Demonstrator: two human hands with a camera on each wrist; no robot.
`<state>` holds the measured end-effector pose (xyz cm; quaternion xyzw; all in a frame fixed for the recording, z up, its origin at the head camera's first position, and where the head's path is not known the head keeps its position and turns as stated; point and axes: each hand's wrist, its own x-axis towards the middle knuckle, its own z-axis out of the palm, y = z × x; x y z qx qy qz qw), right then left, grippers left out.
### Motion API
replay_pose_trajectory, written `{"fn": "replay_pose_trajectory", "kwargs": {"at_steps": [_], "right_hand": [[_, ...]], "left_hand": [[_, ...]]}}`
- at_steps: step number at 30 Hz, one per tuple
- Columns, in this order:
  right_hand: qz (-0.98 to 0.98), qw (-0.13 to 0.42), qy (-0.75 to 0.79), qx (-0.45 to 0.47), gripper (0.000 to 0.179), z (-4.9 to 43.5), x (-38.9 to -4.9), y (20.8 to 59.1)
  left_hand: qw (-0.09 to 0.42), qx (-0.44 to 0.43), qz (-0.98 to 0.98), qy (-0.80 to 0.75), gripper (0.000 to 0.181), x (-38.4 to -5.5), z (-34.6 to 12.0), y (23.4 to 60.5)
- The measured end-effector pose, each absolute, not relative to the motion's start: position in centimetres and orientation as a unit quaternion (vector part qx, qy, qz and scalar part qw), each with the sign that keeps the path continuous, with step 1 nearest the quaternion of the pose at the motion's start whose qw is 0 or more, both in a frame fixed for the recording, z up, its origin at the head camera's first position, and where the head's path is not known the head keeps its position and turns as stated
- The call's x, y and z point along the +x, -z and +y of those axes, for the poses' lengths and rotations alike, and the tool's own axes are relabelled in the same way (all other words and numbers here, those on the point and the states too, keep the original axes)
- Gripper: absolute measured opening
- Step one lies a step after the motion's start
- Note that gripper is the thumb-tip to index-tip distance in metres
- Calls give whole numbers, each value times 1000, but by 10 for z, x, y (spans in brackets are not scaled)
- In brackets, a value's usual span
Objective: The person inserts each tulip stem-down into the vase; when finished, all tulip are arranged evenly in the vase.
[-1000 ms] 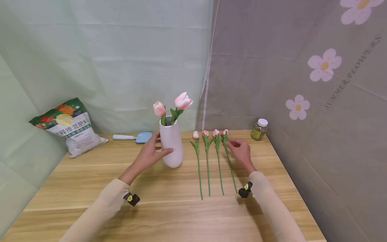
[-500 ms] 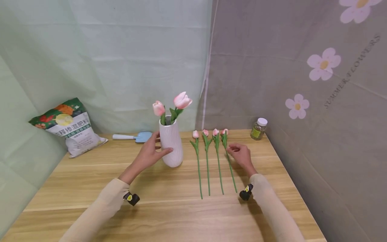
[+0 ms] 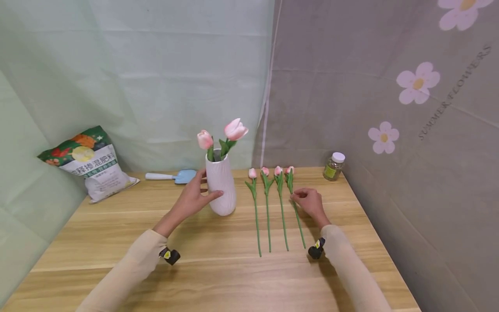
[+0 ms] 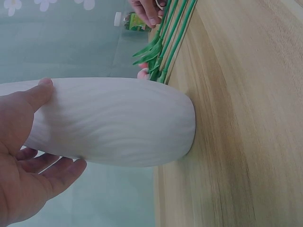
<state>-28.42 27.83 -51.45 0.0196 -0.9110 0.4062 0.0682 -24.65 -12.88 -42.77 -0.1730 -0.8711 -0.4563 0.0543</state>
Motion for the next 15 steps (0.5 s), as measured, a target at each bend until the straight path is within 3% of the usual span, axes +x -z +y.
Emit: {"fn": "replay_pose_trajectory", "kwargs": {"at_steps": [15], "right_hand": [[-917, 80, -391, 14, 27, 276, -286, 518]], "left_hand": [[59, -175, -873, 451, 87, -246, -129, 428]]}}
